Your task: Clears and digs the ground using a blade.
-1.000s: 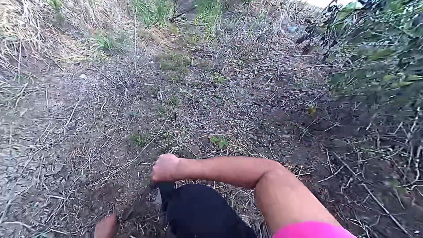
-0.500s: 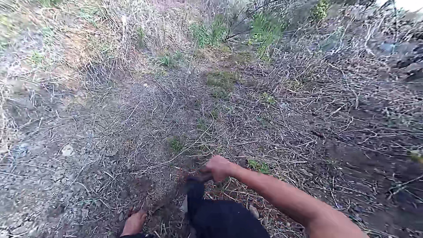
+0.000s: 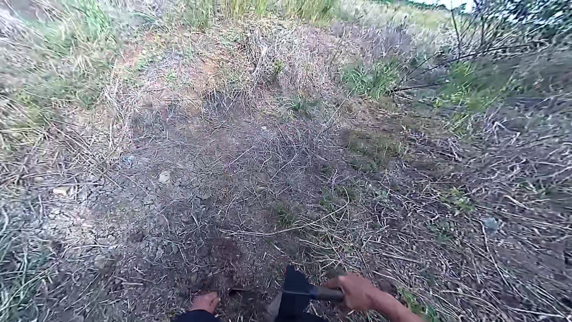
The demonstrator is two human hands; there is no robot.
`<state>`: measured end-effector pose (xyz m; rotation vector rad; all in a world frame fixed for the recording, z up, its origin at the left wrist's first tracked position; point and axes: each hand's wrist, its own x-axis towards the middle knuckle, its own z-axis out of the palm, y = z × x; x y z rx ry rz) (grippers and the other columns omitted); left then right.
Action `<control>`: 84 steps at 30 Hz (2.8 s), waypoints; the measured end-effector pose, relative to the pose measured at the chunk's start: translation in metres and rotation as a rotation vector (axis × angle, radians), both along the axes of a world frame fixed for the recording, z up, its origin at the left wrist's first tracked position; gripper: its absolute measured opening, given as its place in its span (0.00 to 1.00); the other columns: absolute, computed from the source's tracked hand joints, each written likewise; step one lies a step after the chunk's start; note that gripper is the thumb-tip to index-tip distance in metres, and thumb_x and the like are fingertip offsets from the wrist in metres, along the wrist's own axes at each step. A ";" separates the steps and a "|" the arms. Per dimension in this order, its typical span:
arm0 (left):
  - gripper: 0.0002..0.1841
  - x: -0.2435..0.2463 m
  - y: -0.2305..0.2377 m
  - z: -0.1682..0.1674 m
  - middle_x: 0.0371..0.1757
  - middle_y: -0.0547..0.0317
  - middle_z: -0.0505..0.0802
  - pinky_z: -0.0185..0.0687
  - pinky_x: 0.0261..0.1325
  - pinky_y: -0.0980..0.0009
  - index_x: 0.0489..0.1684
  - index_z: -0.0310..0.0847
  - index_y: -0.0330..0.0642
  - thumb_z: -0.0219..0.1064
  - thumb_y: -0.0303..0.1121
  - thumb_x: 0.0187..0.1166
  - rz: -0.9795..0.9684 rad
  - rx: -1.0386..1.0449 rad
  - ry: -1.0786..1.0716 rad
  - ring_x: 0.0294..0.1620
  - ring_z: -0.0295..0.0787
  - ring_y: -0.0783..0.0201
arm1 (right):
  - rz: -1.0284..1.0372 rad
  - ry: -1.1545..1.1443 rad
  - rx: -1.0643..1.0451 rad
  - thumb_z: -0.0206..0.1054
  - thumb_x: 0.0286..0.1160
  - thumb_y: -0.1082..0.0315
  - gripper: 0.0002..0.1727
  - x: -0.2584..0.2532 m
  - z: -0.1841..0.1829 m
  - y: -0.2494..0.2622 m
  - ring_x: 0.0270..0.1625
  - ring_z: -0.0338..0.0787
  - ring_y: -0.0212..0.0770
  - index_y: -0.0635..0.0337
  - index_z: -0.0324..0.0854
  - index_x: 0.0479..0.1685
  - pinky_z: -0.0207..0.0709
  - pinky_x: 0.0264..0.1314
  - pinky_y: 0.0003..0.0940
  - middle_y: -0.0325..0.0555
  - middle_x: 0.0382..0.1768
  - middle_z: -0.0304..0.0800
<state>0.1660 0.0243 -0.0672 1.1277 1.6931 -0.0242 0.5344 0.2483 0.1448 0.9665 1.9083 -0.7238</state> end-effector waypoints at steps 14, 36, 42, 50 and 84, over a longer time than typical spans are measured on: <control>0.22 -0.115 0.041 0.111 0.69 0.33 0.87 0.70 0.74 0.32 0.72 0.80 0.38 0.47 0.42 0.95 -0.185 0.041 0.399 0.74 0.81 0.33 | 0.072 -0.066 0.103 0.73 0.77 0.47 0.25 -0.049 0.029 0.004 0.63 0.89 0.66 0.59 0.88 0.59 0.76 0.65 0.72 0.64 0.55 0.92; 0.25 -0.117 -0.010 -0.016 0.63 0.32 0.88 0.76 0.72 0.44 0.72 0.76 0.27 0.41 0.40 0.98 0.710 0.025 -0.071 0.63 0.87 0.41 | -0.263 0.066 -0.228 0.70 0.83 0.62 0.24 -0.149 -0.128 -0.048 0.37 0.83 0.46 0.67 0.75 0.71 0.79 0.48 0.48 0.58 0.44 0.85; 0.23 -0.111 0.014 -0.004 0.52 0.42 0.90 0.81 0.57 0.58 0.67 0.79 0.31 0.43 0.40 0.98 0.806 0.132 -0.208 0.46 0.86 0.56 | -0.202 0.105 -0.148 0.70 0.82 0.61 0.21 -0.171 -0.077 -0.031 0.37 0.87 0.50 0.69 0.79 0.63 0.81 0.50 0.53 0.60 0.42 0.87; 0.24 -0.100 -0.001 -0.046 0.58 0.35 0.92 0.75 0.71 0.39 0.65 0.82 0.32 0.45 0.42 0.96 0.757 0.001 -0.030 0.63 0.88 0.39 | -0.348 0.863 -0.094 0.71 0.77 0.62 0.14 -0.213 0.002 -0.051 0.19 0.83 0.27 0.61 0.78 0.52 0.84 0.26 0.27 0.35 0.21 0.82; 0.24 -0.087 -0.019 -0.048 0.60 0.35 0.91 0.73 0.71 0.35 0.61 0.85 0.32 0.47 0.44 0.95 0.794 -0.031 0.011 0.66 0.86 0.38 | -0.128 0.107 -0.152 0.72 0.80 0.57 0.21 -0.161 -0.057 -0.047 0.31 0.85 0.48 0.67 0.81 0.57 0.81 0.43 0.51 0.54 0.34 0.85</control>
